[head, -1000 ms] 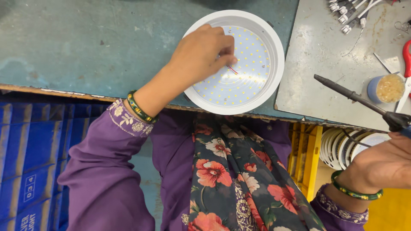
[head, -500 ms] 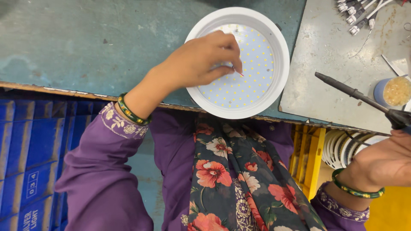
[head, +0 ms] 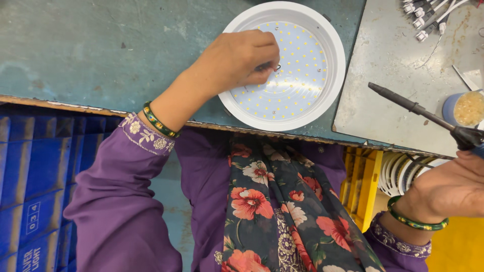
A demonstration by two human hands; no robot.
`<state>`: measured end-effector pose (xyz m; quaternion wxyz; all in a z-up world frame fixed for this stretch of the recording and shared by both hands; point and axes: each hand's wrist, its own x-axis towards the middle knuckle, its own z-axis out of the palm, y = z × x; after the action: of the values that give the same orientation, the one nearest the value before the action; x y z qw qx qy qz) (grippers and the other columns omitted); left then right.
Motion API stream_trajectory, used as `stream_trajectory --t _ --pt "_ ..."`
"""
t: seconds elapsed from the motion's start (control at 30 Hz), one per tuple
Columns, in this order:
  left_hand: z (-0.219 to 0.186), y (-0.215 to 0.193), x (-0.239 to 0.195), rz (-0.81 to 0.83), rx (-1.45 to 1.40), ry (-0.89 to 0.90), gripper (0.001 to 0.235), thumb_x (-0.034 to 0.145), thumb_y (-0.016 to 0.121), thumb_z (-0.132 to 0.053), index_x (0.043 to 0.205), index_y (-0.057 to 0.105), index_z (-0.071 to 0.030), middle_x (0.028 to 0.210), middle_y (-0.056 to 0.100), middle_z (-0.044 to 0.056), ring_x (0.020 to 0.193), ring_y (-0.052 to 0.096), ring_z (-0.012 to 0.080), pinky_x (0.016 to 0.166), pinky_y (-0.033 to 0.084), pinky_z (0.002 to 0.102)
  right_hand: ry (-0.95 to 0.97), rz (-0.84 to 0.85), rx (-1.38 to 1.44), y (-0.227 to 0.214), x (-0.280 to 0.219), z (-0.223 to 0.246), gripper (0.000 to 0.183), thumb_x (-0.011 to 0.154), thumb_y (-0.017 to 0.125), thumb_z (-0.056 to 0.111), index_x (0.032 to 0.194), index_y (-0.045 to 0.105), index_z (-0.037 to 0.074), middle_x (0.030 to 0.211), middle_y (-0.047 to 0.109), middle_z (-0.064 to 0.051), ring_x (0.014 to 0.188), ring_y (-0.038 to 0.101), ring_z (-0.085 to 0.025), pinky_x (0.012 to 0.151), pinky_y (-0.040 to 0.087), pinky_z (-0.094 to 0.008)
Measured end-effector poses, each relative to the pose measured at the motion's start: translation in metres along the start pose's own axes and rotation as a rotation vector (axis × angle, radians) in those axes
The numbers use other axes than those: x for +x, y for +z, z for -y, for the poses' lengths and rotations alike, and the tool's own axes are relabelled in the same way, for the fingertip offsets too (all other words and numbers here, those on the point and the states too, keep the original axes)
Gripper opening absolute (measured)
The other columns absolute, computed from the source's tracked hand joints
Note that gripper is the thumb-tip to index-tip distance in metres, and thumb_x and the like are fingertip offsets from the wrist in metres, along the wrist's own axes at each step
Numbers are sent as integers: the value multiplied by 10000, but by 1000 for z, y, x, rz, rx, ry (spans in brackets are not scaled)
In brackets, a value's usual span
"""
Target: The person uses a soldering iron to attach wires to contact points on circular LED light panels. They repeatedly pick up a panel, solder a wire, and place the panel back on the table.
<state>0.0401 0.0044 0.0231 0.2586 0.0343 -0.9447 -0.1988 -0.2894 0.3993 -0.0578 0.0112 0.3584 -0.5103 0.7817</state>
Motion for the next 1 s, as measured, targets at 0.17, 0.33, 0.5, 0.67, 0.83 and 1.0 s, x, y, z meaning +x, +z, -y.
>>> stream_trajectory --t 0.17,0.33,0.5,0.67,0.83,1.0 --pt "3 0 -6 -17 42 39 122 905 765 -135 981 675 -105 1033 662 14 974 676 235 795 567 388 -1 -21 -36 34 2 2 522 1119 365 476 914 534 26 903 586 -138 892 578 -273 928 488 -410" --pt "-6 -10 -3 0 -198 -41 104 963 759 -164 1034 699 -118 1079 670 19 1001 685 221 839 573 357 465 -133 321 94 -8 23 473 1111 466 509 1025 580 59 907 580 -87 904 557 -250 1021 444 -467" --pt "-63 18 0 -125 -31 -253 91 922 764 -180 980 706 -141 1034 661 6 975 651 238 816 556 380 825 -173 549 151 -6 38 456 1104 567 543 1135 626 92 910 575 -36 916 536 -226 1114 401 -524" --pt "-65 25 0 -45 -69 -279 102 929 770 -203 1005 722 -155 997 636 -21 971 637 221 818 546 392 832 -189 570 149 -1 40 444 1099 547 525 1113 616 86 929 592 -45 950 528 -230 1143 386 -537" --pt "-63 18 7 -60 -142 -290 106 884 813 -261 927 757 -182 980 629 1 963 611 237 812 526 394 702 -112 483 130 -4 33 418 1117 552 517 1173 604 105 927 605 -45 919 552 -208 1070 409 -459" --pt "-52 17 8 19 -245 -328 113 866 821 -224 914 750 -150 977 638 17 957 609 241 828 518 389 571 -176 440 119 -12 30 402 1150 524 466 1272 543 83 955 598 -68 876 549 -190 967 463 -400"
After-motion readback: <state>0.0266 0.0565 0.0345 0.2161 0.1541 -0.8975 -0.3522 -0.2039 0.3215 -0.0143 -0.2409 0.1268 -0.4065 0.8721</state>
